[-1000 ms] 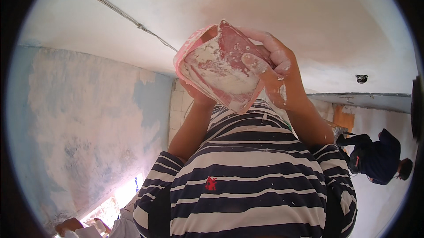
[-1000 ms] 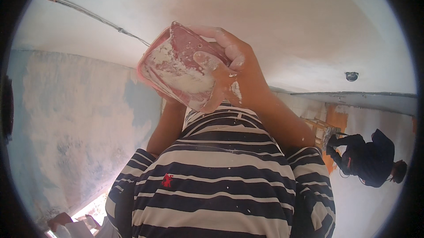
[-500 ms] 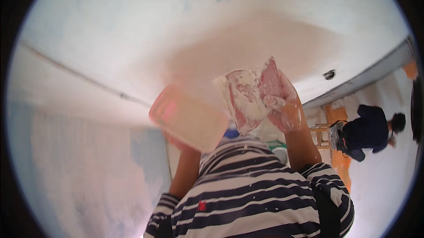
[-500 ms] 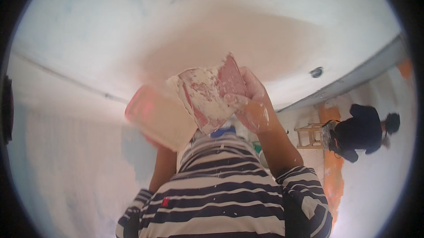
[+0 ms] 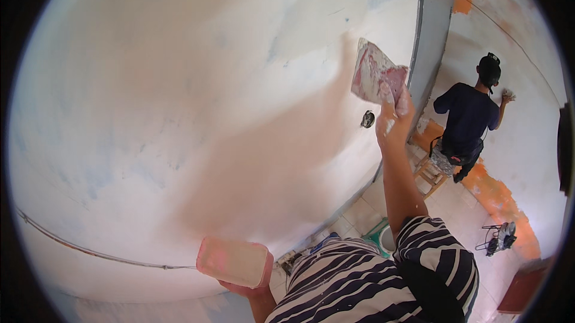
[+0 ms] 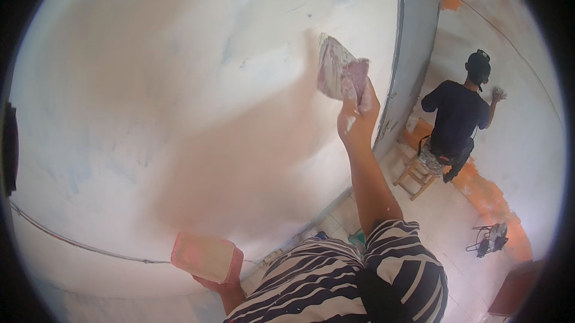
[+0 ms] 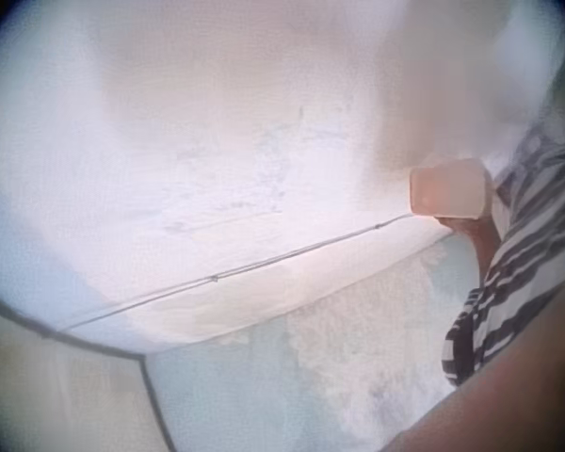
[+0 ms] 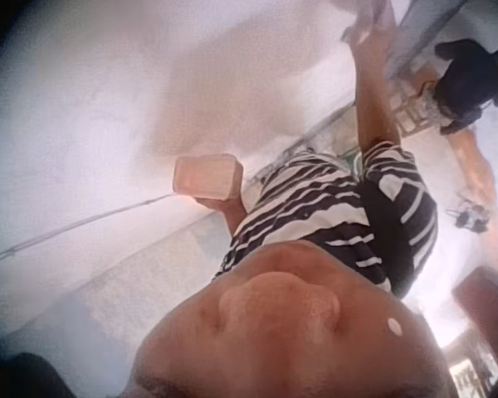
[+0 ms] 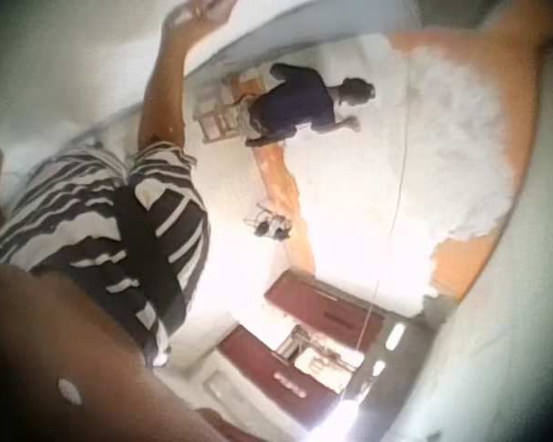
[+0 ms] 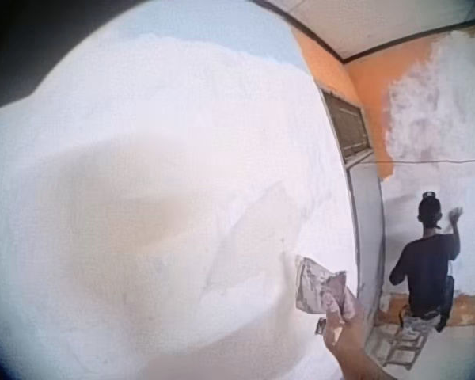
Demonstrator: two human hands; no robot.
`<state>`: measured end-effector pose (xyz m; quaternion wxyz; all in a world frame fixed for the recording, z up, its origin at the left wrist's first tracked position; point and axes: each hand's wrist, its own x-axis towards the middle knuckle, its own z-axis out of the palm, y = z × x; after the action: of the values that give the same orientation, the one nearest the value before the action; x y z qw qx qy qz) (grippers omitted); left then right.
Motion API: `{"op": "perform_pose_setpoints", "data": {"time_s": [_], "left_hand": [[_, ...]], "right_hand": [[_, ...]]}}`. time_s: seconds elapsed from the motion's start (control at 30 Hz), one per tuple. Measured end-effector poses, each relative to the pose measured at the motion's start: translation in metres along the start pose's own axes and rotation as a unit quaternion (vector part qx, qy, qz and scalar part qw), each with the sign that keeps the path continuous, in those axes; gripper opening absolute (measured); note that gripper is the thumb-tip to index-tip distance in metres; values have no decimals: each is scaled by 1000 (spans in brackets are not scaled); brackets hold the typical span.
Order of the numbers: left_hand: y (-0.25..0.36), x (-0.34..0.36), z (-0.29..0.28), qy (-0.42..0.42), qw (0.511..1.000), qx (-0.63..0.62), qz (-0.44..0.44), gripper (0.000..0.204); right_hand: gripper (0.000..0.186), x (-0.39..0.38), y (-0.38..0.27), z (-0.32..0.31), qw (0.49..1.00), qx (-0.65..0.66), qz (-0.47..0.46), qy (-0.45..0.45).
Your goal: The person patches a wall by scooping material from a pink container onto a scraper and spreading it over a wall surface.
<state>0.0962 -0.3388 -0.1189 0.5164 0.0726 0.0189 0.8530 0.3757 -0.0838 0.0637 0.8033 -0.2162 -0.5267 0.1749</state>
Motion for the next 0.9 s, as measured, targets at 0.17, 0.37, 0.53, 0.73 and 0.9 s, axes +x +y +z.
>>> {"op": "perform_pose_setpoints", "data": {"time_s": [0.17,0.37,0.53,0.73,0.9], "left_hand": [[1,10,-4,-130,991,5,-41,31],[-27,41,13,50,995,-1,88,32],[-80,-43,47,-49,984,133,107,27],[-121,-68,26,-11,992,77,94,63],[-97,49,-5,-141,983,108,43,49]], "right_hand": [[33,57,22,16,993,-99,-62,19],[58,157,83,5,949,-171,-237,116],[47,175,39,-61,834,-353,-423,28],[35,199,-22,-136,929,-230,-287,41],[48,219,84,-55,959,-254,-129,-5]]}}
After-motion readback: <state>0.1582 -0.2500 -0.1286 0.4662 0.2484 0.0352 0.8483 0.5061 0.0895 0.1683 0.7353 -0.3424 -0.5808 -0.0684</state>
